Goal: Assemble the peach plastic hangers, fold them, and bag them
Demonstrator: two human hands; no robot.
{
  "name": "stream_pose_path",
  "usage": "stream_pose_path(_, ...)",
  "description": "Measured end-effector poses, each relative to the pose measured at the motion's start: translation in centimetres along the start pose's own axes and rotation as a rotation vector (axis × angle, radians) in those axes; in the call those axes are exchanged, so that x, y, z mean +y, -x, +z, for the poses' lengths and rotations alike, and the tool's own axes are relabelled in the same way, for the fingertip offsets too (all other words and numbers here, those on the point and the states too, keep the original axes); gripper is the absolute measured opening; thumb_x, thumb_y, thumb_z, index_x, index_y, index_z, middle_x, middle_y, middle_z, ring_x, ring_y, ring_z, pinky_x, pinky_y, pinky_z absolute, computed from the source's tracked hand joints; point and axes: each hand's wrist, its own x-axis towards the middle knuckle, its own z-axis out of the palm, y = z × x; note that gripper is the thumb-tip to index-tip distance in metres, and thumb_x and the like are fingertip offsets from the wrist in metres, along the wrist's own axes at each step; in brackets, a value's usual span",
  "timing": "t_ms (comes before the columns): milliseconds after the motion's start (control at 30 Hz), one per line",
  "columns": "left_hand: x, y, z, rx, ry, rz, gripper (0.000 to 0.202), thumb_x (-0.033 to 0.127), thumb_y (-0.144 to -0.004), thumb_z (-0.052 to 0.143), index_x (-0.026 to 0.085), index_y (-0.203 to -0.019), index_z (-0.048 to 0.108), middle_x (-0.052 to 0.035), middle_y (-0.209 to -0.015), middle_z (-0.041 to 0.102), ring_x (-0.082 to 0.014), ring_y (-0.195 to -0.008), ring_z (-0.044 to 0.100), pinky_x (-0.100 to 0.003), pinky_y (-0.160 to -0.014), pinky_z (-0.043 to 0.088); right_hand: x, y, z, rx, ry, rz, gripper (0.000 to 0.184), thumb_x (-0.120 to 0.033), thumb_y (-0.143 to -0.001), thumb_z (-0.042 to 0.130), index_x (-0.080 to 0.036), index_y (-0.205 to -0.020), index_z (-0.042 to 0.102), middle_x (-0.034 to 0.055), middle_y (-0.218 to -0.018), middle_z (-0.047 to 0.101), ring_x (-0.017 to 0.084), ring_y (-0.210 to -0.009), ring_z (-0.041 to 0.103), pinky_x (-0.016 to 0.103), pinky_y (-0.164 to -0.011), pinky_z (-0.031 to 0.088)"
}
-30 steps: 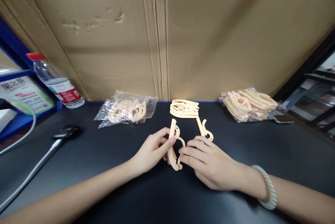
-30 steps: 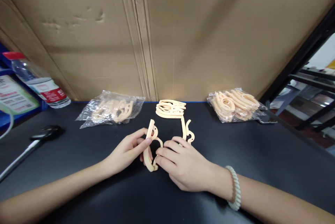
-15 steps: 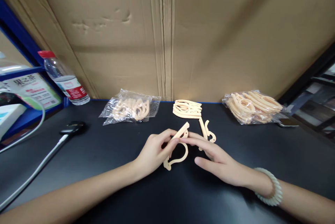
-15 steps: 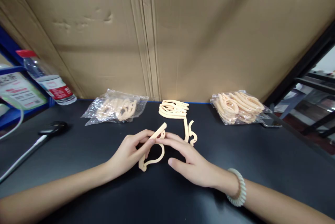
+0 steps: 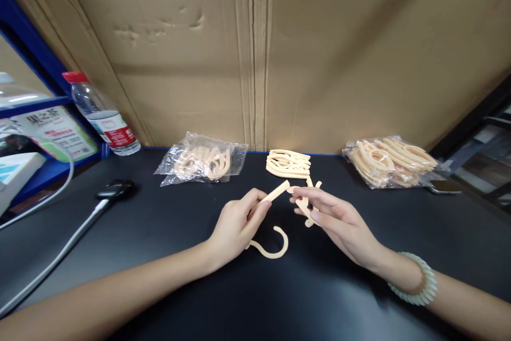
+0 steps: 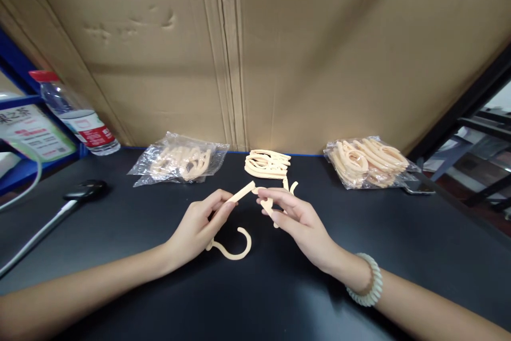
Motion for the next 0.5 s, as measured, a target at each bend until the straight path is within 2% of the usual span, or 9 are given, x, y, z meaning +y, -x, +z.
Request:
stream_pose_path(100, -0.1, 0.0, 0.0, 0.005, -0.031, 0.004, 0.022, 0.034, -0.096, 0.041, 0.019, -0.088, 0.055, 0.0076, -0.056, 0.043, -0.0093, -0.049, 0.039, -0.02, -0.05, 0.03, 0.1, 0.1, 0.4, 0.046, -0.044, 0.048, 0.033, -0.033, -0.093, 0.056, -0.023, -0.124, 0.055, 0.009, -0.111, 0.064, 0.018, -0.091, 0.066, 0.035, -0.081, 0.056)
stream_pose_path(233, -0.3, 0.2, 0.2, -0.005, -0.163, 0.038, 0.019, 0.035, -0.097, 0.041, 0.02, -0.095, 0.055, 0.0067, -0.056, 0.052, -0.0107, -0.05, 0.048, -0.021, -0.052, 0.033, -0.1, 0.2, 1.1, 0.095, -0.044, 0.119, 0.035, -0.039, -0.092, 0.056, -0.021, -0.122, 0.05, 0.0057, -0.098, 0.061, 0.01, -0.058, 0.061, 0.025, -0.052, 0.052)
stream_pose_path(300, -0.5, 0.3, 0.3, -0.016, -0.277, 0.099, 0.019, 0.035, -0.097, 0.043, 0.021, -0.103, 0.055, 0.0045, -0.063, 0.06, -0.0119, -0.053, 0.055, -0.021, -0.053, 0.035, -0.2, 0.3, 1.3, 0.044, -0.055, 0.183, 0.033, -0.043, -0.093, 0.054, -0.018, -0.114, 0.053, 0.0029, -0.086, 0.062, 0.008, -0.049, 0.058, 0.022, -0.044, 0.048)
stream_pose_path(367, -0.7, 0.3, 0.3, -0.007, -0.401, 0.218, 0.022, 0.036, -0.097, 0.044, 0.021, -0.11, 0.055, 0.0011, -0.074, 0.067, -0.0134, -0.06, 0.061, -0.022, -0.057, 0.039, -0.3, 0.4, 1.4, -0.035, -0.06, 0.246, 0.034, -0.046, -0.093, 0.051, -0.016, -0.108, 0.055, 0.0008, -0.075, 0.061, 0.008, -0.045, 0.056, 0.019, -0.04, 0.044)
stream_pose_path(433, -0.9, 0.2, 0.3, 0.009, -0.538, 0.362, 0.026, 0.035, -0.099, 0.042, 0.021, -0.116, 0.055, -0.0017, -0.082, 0.069, -0.0141, -0.062, 0.063, -0.023, -0.058, 0.041, -0.4, 0.5, 1.5, -0.121, -0.068, 0.286, 0.037, -0.048, -0.094, 0.048, -0.015, -0.109, 0.053, 0.0009, -0.073, 0.062, 0.007, -0.043, 0.056, 0.017, -0.036, 0.041)
stream_pose_path(500, -0.9, 0.1, 0.2, 0.004, -0.674, 0.483, 0.028, 0.032, -0.1, 0.038, 0.02, -0.118, 0.056, -0.0026, -0.081, 0.068, -0.0135, -0.058, 0.062, -0.023, -0.054, 0.041, -0.5, 0.6, 1.6, -0.209, -0.088, 0.324, 0.04, -0.05, -0.095, 0.045, -0.015, -0.114, 0.051, 0.0017, -0.074, 0.063, 0.007, -0.04, 0.055, 0.016, -0.034, 0.038)
